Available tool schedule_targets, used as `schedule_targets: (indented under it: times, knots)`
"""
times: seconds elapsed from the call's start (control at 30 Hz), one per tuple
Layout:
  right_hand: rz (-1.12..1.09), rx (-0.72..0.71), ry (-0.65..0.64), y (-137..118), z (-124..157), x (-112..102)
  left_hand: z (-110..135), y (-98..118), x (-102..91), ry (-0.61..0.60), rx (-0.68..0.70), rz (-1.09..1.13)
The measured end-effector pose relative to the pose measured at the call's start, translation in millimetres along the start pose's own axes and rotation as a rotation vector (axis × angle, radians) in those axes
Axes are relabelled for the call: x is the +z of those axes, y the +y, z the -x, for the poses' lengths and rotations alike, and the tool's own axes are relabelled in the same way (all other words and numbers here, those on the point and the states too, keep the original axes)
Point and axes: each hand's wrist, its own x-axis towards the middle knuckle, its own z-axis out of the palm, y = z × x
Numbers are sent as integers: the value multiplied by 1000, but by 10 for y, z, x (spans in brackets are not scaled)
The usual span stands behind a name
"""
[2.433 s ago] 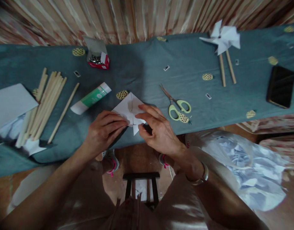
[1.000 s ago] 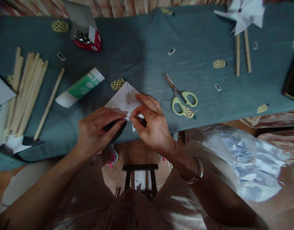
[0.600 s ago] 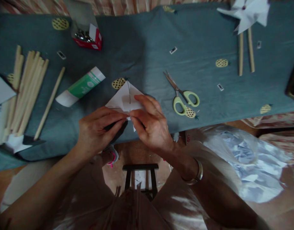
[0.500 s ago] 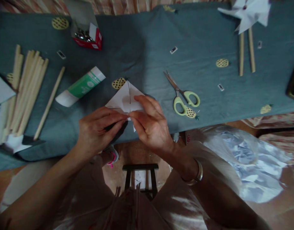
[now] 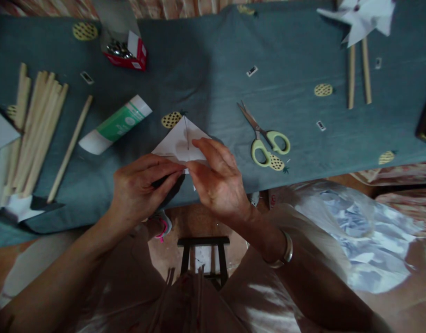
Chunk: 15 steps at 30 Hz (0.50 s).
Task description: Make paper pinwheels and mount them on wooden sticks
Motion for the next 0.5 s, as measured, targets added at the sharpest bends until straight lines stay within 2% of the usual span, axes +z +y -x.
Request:
schedule_targets:
  times: [0.27, 0.5]
  knots:
    - [-9, -21, 23, 23, 12, 37, -4, 8, -3, 0, 6, -20]
    - [128, -139, 70, 53, 31, 90, -4, 11, -3, -1, 16, -46]
